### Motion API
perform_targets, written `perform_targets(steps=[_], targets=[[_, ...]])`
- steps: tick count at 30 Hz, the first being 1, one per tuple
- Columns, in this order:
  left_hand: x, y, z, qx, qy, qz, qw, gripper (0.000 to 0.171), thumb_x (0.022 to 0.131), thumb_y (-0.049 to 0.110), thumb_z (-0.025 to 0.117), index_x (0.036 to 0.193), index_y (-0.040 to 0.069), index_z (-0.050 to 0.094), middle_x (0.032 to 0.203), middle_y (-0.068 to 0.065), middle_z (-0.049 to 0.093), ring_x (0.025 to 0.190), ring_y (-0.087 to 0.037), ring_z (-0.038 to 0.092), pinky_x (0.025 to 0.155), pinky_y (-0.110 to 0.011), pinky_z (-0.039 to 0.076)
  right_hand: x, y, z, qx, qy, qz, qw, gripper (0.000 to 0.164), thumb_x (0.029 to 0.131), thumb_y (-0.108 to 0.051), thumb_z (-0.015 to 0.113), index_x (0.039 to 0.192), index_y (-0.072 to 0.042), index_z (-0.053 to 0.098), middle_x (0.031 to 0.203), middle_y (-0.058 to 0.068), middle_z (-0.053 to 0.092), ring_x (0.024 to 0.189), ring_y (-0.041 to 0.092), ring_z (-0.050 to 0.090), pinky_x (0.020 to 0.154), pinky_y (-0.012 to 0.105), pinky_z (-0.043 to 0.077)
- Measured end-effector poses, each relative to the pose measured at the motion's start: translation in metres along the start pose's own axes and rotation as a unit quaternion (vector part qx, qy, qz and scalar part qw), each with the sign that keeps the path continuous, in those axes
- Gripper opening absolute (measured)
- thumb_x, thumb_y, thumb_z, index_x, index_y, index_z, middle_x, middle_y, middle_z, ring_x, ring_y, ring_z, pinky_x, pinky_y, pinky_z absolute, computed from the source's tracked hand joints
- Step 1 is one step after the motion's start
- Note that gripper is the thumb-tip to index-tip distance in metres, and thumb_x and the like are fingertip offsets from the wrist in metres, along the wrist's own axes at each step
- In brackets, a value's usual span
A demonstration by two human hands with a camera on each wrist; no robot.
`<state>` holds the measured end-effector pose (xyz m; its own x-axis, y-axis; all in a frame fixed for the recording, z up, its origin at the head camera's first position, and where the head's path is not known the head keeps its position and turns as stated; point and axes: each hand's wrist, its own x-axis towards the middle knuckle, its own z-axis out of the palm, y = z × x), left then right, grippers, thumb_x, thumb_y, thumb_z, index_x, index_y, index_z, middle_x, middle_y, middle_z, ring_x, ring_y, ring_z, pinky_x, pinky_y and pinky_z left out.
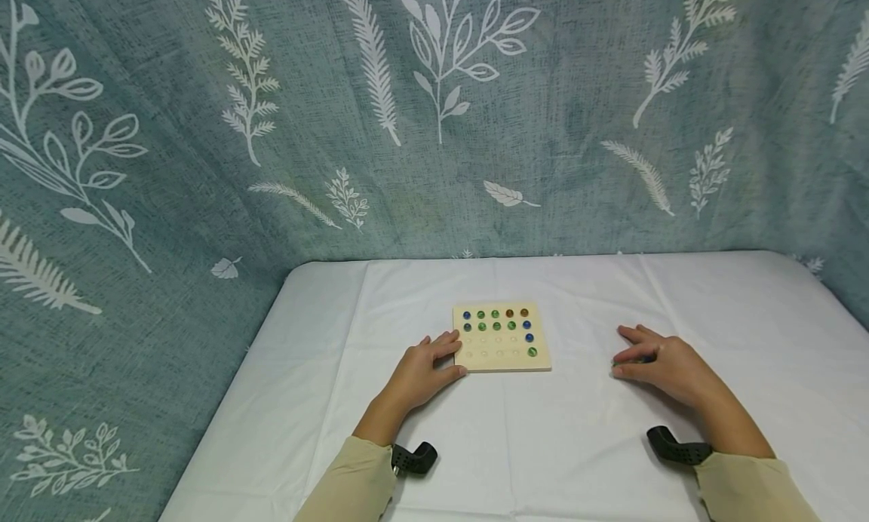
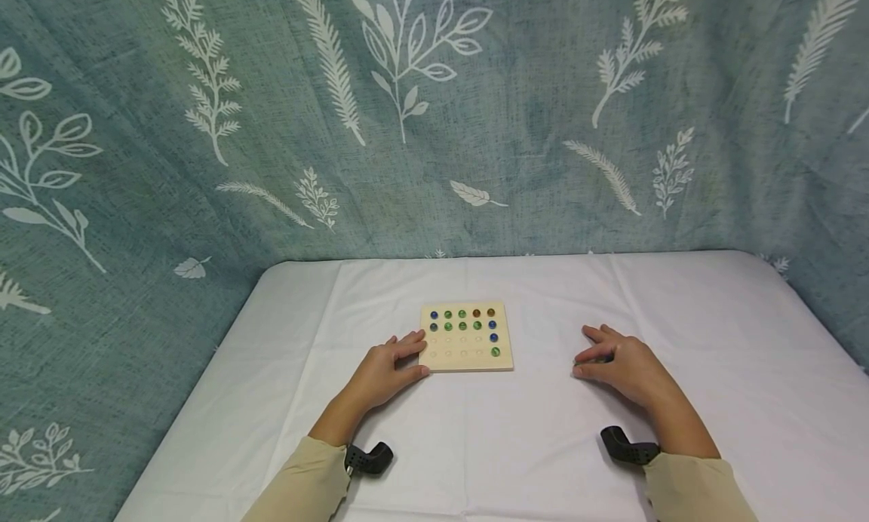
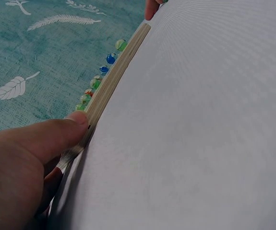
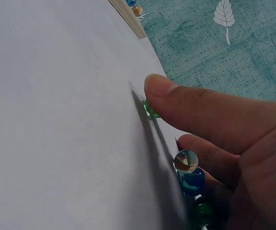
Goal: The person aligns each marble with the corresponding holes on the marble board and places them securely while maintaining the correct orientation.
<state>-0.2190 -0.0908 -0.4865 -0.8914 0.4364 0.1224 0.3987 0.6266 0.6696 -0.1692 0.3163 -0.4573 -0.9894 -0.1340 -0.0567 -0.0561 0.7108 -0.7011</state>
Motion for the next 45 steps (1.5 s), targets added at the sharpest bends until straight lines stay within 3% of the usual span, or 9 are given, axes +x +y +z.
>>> perform_targets(steps=[20, 45], targets=[[-0.0007, 0.0003, 0.0, -0.003, -0.004, -0.002, 1.0, 0.054, 0.088, 0.031, 0.074, 0.136, 0.01, 0.06, 0.149, 0.004, 0.048, 0.14, -0.014, 0.042, 0.124, -0.036, 0.024, 0.0012, 0.0009, 0.0013, -0.041, -0.009, -0.004, 0.999, 0.038, 0.078, -0.042, 0.08, 0.101, -0.011, 0.079, 0.155, 0.022, 0.036, 0.145, 0.05, 0.021, 0.109, 0.074, 0.021], [-0.0001, -0.0024, 0.0006, -0.004, 0.002, -0.001, 1.0, 0.054, 0.088, 0.03, 0.075, 0.136, 0.01, 0.06, 0.149, 0.004, 0.048, 0.14, -0.012, 0.043, 0.124, -0.036, 0.025, 0.0021, -0.0031, 0.0004, -0.018, -0.014, 0.009, 1.0, 0.042, 0.08, -0.046, 0.078, 0.103, -0.01, 0.078, 0.153, 0.02, 0.038, 0.147, 0.048, 0.015, 0.111, 0.075, 0.016]])
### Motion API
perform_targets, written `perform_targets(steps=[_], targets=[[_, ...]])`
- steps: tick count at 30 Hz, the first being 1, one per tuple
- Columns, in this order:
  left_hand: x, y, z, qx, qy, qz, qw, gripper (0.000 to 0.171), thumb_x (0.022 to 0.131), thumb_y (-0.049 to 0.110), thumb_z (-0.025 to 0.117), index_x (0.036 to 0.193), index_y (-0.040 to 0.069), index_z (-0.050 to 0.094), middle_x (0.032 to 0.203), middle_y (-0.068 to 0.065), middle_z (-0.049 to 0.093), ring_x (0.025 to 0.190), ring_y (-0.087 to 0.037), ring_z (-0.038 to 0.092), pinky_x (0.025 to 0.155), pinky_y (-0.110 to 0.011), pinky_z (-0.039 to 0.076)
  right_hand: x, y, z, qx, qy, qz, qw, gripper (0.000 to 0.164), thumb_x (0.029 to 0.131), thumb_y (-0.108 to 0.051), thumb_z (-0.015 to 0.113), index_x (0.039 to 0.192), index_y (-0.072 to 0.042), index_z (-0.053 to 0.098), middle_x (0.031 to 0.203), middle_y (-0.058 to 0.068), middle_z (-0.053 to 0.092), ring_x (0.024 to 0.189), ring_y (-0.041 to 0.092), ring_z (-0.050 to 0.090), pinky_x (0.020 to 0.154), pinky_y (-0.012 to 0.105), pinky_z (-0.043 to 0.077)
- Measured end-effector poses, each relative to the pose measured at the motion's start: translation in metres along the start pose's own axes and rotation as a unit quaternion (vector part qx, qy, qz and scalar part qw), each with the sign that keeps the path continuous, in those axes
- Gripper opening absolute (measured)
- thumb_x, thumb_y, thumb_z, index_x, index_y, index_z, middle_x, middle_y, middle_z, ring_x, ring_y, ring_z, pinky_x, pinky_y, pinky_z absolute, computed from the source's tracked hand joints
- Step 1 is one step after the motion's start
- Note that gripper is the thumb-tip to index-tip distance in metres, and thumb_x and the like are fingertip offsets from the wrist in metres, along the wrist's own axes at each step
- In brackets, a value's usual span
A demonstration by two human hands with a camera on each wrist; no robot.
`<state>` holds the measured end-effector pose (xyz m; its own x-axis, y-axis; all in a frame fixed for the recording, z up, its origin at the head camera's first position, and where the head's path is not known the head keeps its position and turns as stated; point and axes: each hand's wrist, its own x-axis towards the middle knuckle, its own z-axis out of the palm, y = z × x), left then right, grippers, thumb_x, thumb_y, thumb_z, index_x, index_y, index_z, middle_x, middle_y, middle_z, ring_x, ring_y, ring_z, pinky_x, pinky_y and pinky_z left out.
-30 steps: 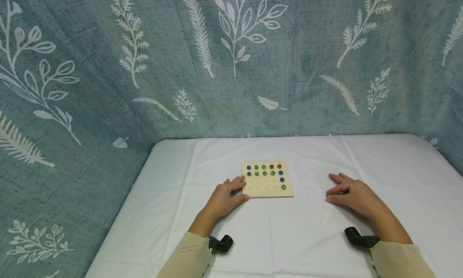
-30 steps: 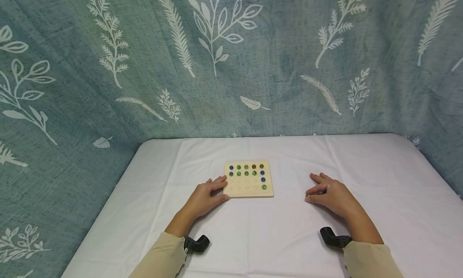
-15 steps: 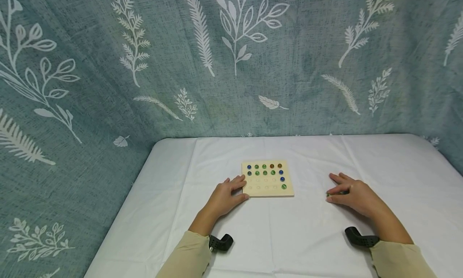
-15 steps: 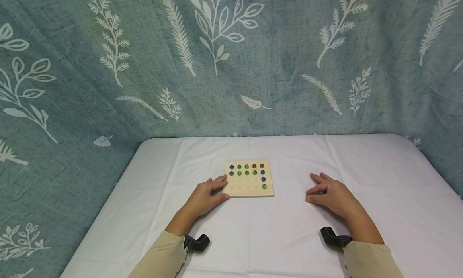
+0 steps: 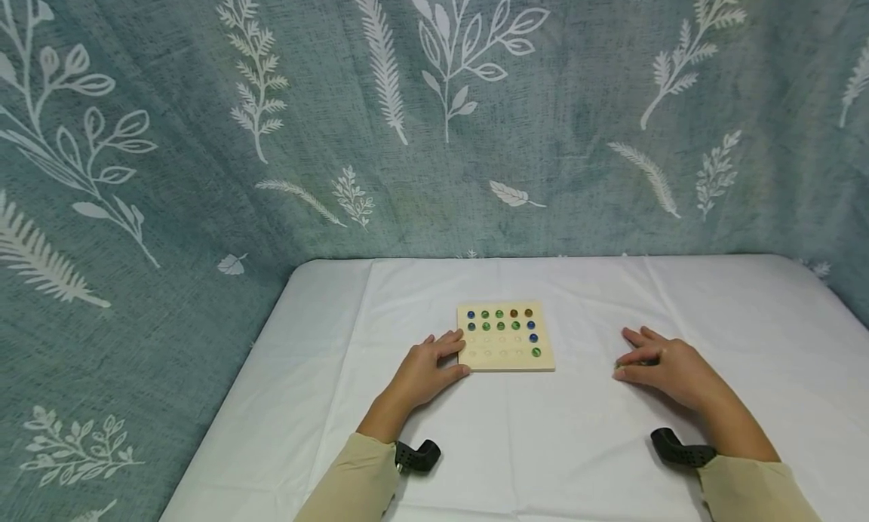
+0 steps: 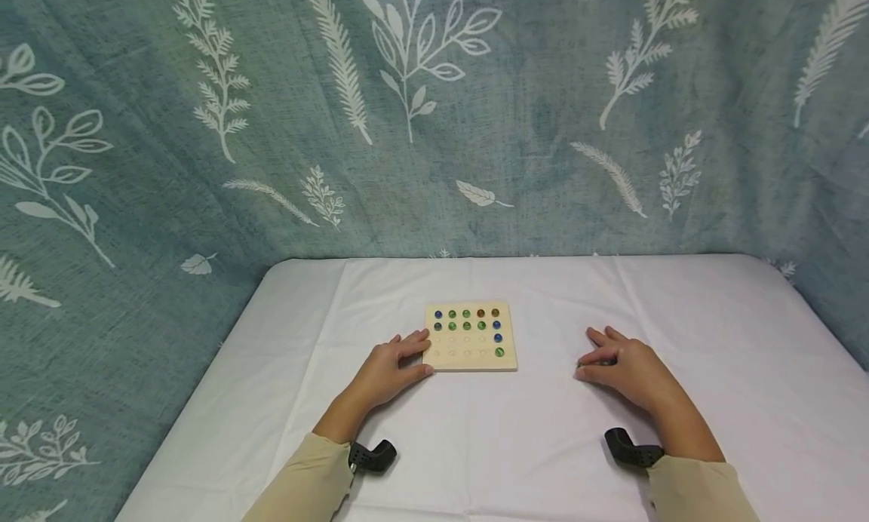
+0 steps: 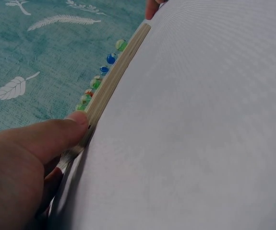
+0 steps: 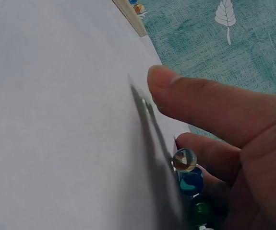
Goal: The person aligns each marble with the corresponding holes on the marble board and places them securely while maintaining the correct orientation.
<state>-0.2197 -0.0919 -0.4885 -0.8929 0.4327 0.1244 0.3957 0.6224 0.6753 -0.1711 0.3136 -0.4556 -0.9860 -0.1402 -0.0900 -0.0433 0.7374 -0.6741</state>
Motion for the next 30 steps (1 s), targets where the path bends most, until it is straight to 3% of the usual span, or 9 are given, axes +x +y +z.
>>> perform_targets(steps=[9, 15, 23, 30], targets=[[0.0, 0.002, 0.0, -0.001, 0.001, -0.005, 1.0, 0.054, 0.088, 0.03, 0.075, 0.136, 0.01, 0.061, 0.148, 0.005, 0.049, 0.139, -0.012, 0.044, 0.124, -0.036, 0.026, 0.002, -0.007, -0.003, 0.01, 0.006, -0.012, 1.0, 0.045, 0.084, -0.043, 0.075, 0.111, -0.007, 0.076, 0.15, 0.02, 0.04, 0.146, 0.05, 0.015, 0.111, 0.076, 0.014], [0.0, 0.001, -0.001, -0.003, 0.002, -0.008, 1.0, 0.054, 0.087, 0.031, 0.076, 0.135, 0.01, 0.061, 0.148, 0.005, 0.049, 0.139, -0.012, 0.044, 0.123, -0.037, 0.026, 0.009, -0.019, 0.004, 0.017, 0.023, -0.019, 0.999, 0.049, 0.085, -0.044, 0.074, 0.114, -0.004, 0.074, 0.15, 0.018, 0.043, 0.147, 0.047, 0.02, 0.111, 0.072, 0.023], [-0.001, 0.001, 0.0, 0.001, 0.003, -0.015, 0.9999, 0.055, 0.087, 0.032, 0.075, 0.136, 0.011, 0.061, 0.148, 0.006, 0.048, 0.14, -0.013, 0.043, 0.123, -0.039, 0.026, 0.026, -0.052, 0.031, 0.064, 0.079, 0.004, 0.995, 0.05, 0.091, -0.046, 0.068, 0.118, -0.004, 0.072, 0.147, 0.012, 0.05, 0.141, 0.04, 0.038, 0.111, 0.061, 0.037], [0.0, 0.001, 0.001, 0.012, -0.001, -0.006, 0.9999, 0.055, 0.088, 0.032, 0.075, 0.136, 0.011, 0.06, 0.148, 0.006, 0.048, 0.139, -0.011, 0.043, 0.124, -0.037, 0.025, 0.045, -0.076, 0.062, 0.15, 0.119, 0.037, 0.981, 0.045, 0.093, -0.038, 0.068, 0.119, -0.002, 0.071, 0.146, 0.01, 0.051, 0.142, 0.033, 0.04, 0.116, 0.053, 0.036]])
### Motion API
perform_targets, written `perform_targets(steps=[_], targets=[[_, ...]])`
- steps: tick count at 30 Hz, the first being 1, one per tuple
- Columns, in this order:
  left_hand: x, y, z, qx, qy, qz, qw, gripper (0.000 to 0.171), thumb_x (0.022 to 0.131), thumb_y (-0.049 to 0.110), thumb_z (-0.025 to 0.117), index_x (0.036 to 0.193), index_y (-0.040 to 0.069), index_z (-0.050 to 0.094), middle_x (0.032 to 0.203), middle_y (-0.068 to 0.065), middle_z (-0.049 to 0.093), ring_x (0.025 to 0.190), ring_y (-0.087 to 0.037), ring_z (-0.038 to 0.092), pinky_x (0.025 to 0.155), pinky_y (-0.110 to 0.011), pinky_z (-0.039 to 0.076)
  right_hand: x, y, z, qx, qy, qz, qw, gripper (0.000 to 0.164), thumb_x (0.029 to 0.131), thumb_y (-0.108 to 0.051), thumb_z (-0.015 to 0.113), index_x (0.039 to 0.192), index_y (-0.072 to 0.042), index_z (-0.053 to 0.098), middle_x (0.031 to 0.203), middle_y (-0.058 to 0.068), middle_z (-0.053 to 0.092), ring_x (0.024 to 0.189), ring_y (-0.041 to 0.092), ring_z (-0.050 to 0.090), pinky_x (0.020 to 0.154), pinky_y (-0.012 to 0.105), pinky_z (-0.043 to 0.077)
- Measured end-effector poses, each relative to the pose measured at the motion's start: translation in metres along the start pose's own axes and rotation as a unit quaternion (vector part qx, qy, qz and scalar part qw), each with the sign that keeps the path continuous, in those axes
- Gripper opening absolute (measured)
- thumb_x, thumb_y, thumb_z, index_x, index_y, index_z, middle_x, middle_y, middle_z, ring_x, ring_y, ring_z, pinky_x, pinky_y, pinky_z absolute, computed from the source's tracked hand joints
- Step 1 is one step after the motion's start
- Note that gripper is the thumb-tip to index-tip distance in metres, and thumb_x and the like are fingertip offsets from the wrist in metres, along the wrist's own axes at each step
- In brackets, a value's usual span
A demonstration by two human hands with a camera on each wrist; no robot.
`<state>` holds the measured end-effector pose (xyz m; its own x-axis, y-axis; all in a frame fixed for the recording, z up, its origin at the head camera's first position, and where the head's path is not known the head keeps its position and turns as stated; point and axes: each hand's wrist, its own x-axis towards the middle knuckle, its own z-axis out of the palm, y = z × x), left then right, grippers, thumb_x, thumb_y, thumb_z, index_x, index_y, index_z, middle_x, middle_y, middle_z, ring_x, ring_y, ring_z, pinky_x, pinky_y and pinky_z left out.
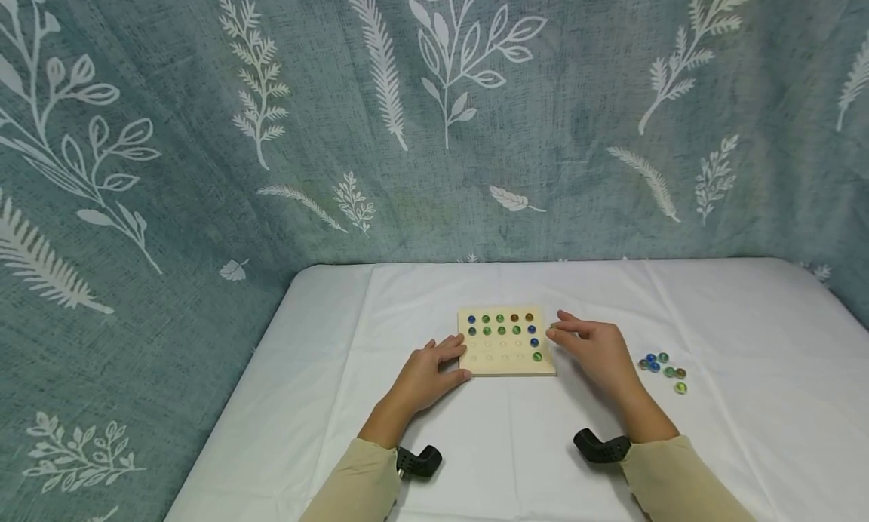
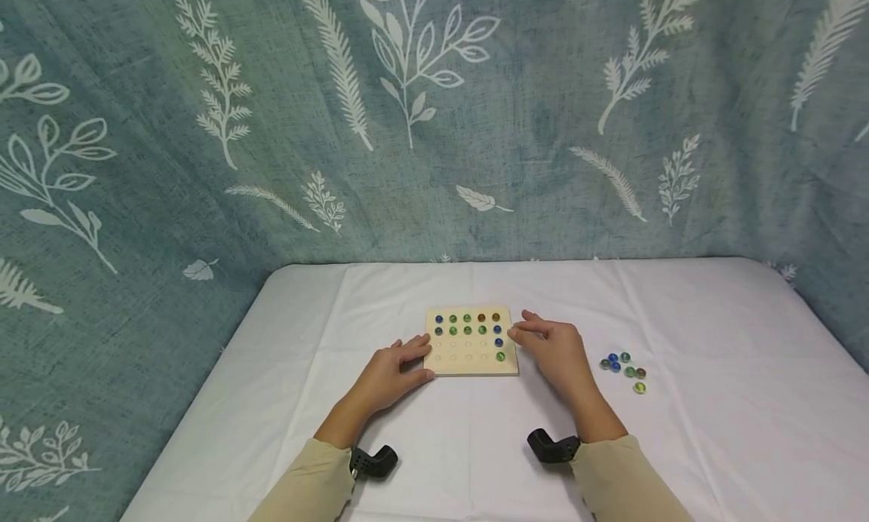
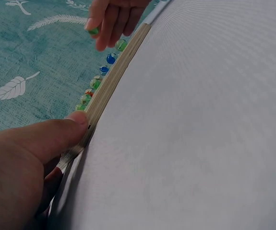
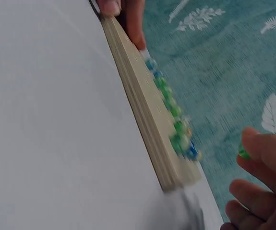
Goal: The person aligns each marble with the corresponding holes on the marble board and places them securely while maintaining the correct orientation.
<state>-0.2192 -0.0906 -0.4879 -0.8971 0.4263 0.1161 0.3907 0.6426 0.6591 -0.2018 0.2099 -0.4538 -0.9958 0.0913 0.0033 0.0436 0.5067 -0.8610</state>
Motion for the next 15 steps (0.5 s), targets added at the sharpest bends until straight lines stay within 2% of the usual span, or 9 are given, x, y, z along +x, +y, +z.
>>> perform_targets(steps=[4, 8, 15], targets=[[0.0, 0.0, 0.0, -0.003, 0.002, 0.003, 1.0, 0.055, 0.088, 0.032, 0.075, 0.136, 0.01, 0.061, 0.148, 0.005, 0.049, 0.139, -0.012, 0.044, 0.124, -0.037, 0.026, 0.004, -0.006, 0.019, 0.033, 0.009, 0.034, 0.999, 0.044, 0.091, -0.037, 0.071, 0.119, -0.003, 0.071, 0.149, 0.008, 0.048, 0.145, 0.028, 0.036, 0.119, 0.05, 0.033], [-0.001, 0.0, 0.0, -0.011, -0.001, -0.002, 0.9999, 0.054, 0.088, 0.032, 0.075, 0.136, 0.01, 0.061, 0.148, 0.006, 0.049, 0.139, -0.012, 0.044, 0.124, -0.037, 0.025, 0.005, -0.008, 0.033, 0.043, 0.013, 0.059, 0.997, 0.045, 0.09, -0.036, 0.072, 0.119, -0.003, 0.071, 0.153, 0.007, 0.042, 0.148, 0.028, 0.03, 0.122, 0.048, 0.028], [-0.001, -0.001, 0.0, -0.004, 0.002, 0.0, 1.0, 0.053, 0.088, 0.032, 0.074, 0.135, 0.011, 0.061, 0.148, 0.006, 0.048, 0.14, -0.012, 0.043, 0.124, -0.037, 0.026, 0.007, -0.012, 0.045, 0.026, 0.03, 0.041, 0.998, 0.041, 0.089, -0.031, 0.073, 0.116, -0.001, 0.072, 0.155, 0.016, 0.038, 0.149, 0.034, 0.023, 0.123, 0.053, 0.022]])
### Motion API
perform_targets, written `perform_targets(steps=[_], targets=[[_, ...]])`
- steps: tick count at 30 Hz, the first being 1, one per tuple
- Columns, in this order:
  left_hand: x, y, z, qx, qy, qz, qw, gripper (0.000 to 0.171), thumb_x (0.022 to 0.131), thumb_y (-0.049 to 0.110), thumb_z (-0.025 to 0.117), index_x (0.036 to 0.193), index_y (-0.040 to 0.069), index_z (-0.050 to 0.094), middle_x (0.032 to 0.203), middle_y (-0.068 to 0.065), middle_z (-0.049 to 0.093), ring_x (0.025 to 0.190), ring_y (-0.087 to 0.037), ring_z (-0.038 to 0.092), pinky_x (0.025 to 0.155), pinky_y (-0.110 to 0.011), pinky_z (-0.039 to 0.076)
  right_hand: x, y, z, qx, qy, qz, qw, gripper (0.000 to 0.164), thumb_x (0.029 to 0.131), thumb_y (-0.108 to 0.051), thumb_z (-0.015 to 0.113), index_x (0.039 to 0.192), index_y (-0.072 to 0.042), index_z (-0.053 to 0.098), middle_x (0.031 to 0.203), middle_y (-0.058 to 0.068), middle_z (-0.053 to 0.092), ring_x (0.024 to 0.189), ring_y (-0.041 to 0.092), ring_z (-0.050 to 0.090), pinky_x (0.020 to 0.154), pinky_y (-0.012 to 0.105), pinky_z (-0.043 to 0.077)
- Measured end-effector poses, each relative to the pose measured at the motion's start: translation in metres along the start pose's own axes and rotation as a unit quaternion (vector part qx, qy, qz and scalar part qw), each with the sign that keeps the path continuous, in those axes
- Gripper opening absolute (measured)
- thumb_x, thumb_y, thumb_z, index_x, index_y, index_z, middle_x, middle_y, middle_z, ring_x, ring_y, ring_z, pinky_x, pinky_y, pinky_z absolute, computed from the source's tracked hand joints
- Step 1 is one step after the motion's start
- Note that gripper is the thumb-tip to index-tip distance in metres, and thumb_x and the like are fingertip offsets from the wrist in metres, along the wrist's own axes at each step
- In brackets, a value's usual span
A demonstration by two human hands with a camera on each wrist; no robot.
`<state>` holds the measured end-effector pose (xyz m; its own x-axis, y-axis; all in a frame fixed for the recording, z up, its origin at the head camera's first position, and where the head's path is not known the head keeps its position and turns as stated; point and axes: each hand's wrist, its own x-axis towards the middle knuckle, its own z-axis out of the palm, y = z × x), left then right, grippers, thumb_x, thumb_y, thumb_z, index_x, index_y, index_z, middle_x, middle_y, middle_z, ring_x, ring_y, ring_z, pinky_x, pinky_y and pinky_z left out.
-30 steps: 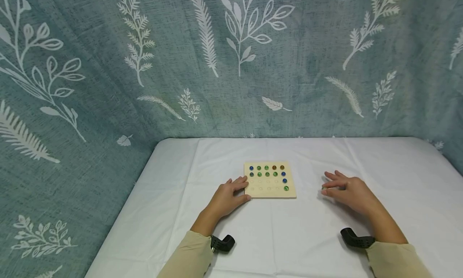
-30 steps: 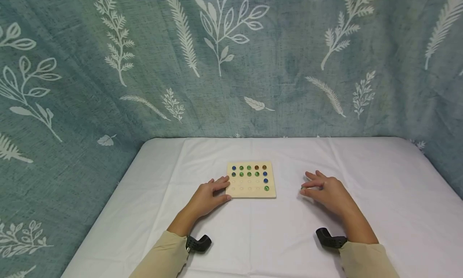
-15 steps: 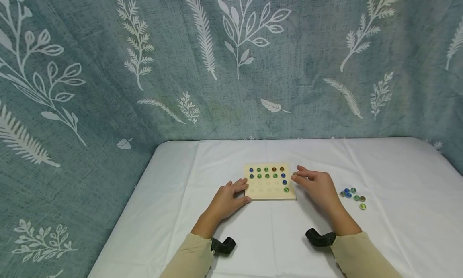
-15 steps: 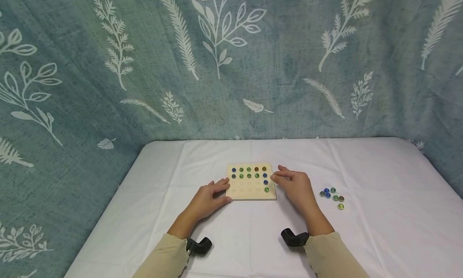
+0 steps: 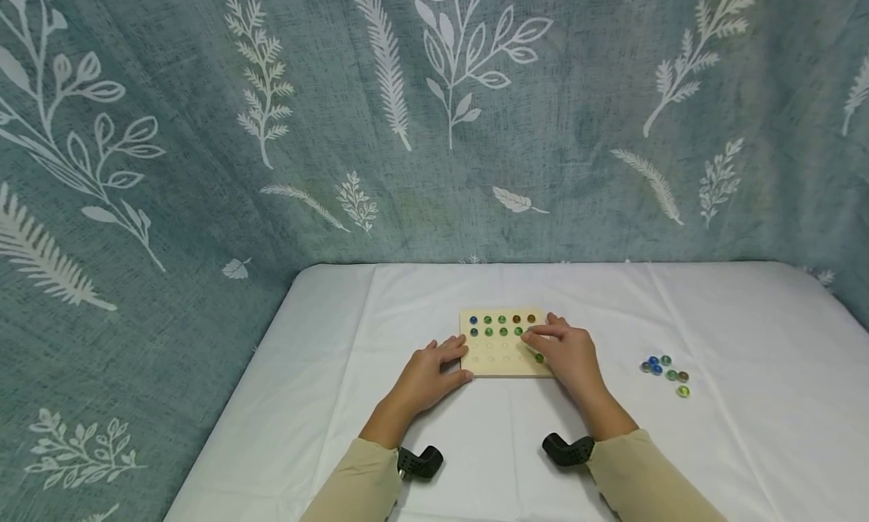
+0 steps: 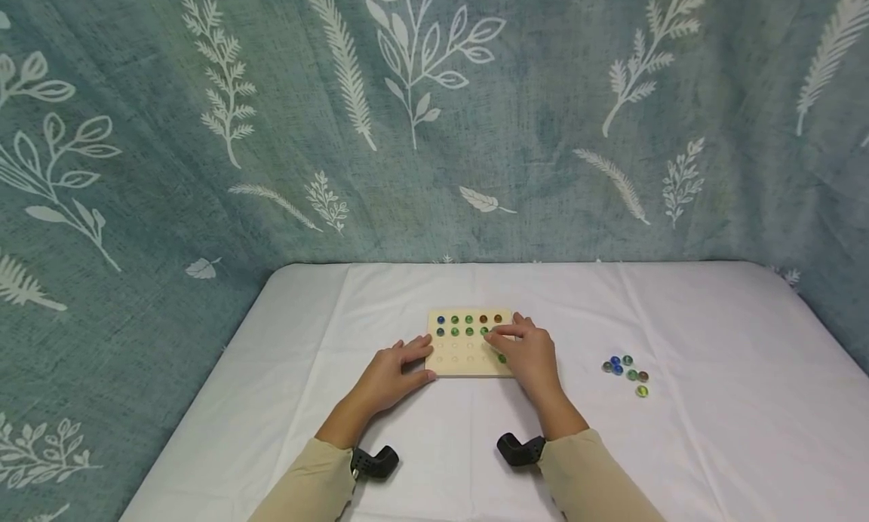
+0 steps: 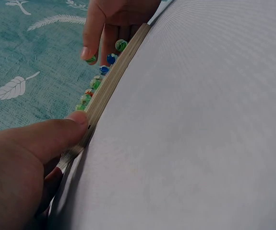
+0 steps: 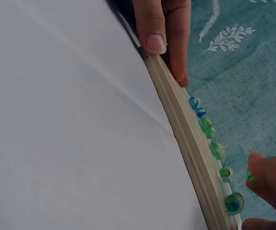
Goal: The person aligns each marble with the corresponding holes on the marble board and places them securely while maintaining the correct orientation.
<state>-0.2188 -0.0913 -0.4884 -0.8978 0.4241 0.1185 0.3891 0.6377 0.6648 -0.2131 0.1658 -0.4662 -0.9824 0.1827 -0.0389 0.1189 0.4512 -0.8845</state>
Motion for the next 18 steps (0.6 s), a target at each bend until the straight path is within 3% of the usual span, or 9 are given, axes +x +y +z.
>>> perform_targets(steps=[18], targets=[[0.001, -0.001, 0.0, 0.001, -0.001, -0.003, 1.0, 0.054, 0.088, 0.033, 0.075, 0.136, 0.012, 0.06, 0.148, 0.007, 0.048, 0.14, -0.011, 0.043, 0.124, -0.036, 0.026, -0.005, -0.004, 0.012, -0.088, 0.011, -0.047, 0.995, 0.028, 0.087, -0.024, 0.075, 0.103, -0.002, 0.077, 0.152, 0.027, 0.035, 0.147, 0.045, 0.022, 0.12, 0.063, 0.02]])
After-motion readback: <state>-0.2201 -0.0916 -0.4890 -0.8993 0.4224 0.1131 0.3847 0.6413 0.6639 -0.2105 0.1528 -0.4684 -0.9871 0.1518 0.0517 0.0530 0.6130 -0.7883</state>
